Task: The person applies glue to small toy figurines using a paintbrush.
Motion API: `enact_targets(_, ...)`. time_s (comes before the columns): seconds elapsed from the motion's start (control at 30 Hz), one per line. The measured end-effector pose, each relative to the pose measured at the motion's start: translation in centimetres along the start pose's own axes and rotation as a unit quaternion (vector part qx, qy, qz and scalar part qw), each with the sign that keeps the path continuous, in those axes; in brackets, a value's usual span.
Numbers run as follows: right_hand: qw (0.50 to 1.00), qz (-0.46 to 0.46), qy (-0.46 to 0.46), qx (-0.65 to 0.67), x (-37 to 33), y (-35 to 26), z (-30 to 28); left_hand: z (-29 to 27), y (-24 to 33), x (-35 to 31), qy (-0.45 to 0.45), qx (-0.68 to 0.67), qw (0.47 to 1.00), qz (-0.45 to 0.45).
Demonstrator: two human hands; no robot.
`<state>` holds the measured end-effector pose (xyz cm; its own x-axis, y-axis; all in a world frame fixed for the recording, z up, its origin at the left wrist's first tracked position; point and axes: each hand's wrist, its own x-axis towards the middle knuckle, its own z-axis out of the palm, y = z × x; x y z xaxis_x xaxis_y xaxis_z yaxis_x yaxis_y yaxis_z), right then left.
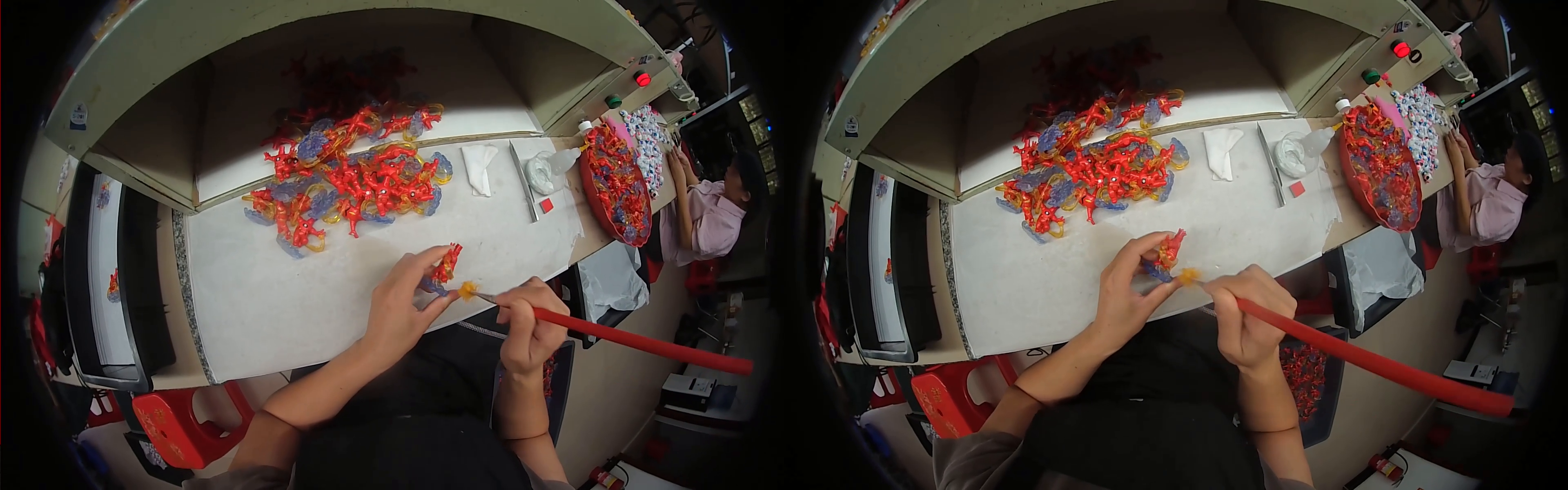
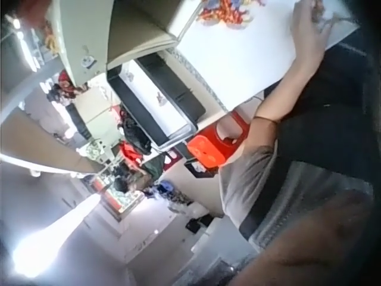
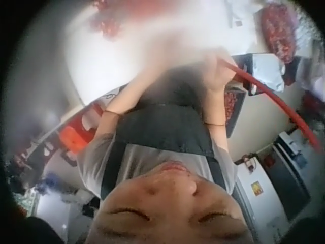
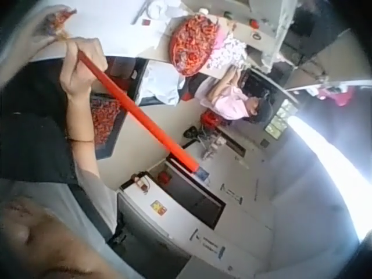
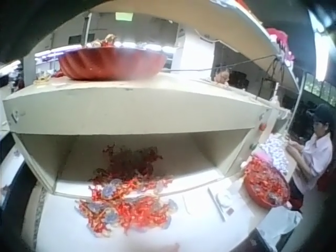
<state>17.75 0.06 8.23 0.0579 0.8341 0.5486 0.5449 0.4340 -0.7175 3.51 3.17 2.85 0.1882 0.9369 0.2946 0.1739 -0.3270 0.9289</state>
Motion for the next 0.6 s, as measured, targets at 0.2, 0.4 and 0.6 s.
enact_targets(0.2, 0.998, -0.006, 0.064, 0.008, 0.0, 0.8, -0.3, -0.9, -0.3, 0.1, -0.093, -0.405, 0.886, -0.208)
enact_targets(0.4, 0.984, -0.02, 0.142, 0.11, -0.6, 0.7, 0.2, -1.2, 0.0, 0.4, -0.131, -0.528, 0.805, -0.238)
enact_targets(0.6, 0.974, 0.086, 0.099, 0.185, -0.4, -0.1, 2.7, -1.5, 0.5, 0.4, -0.177, -0.603, 0.745, -0.224)
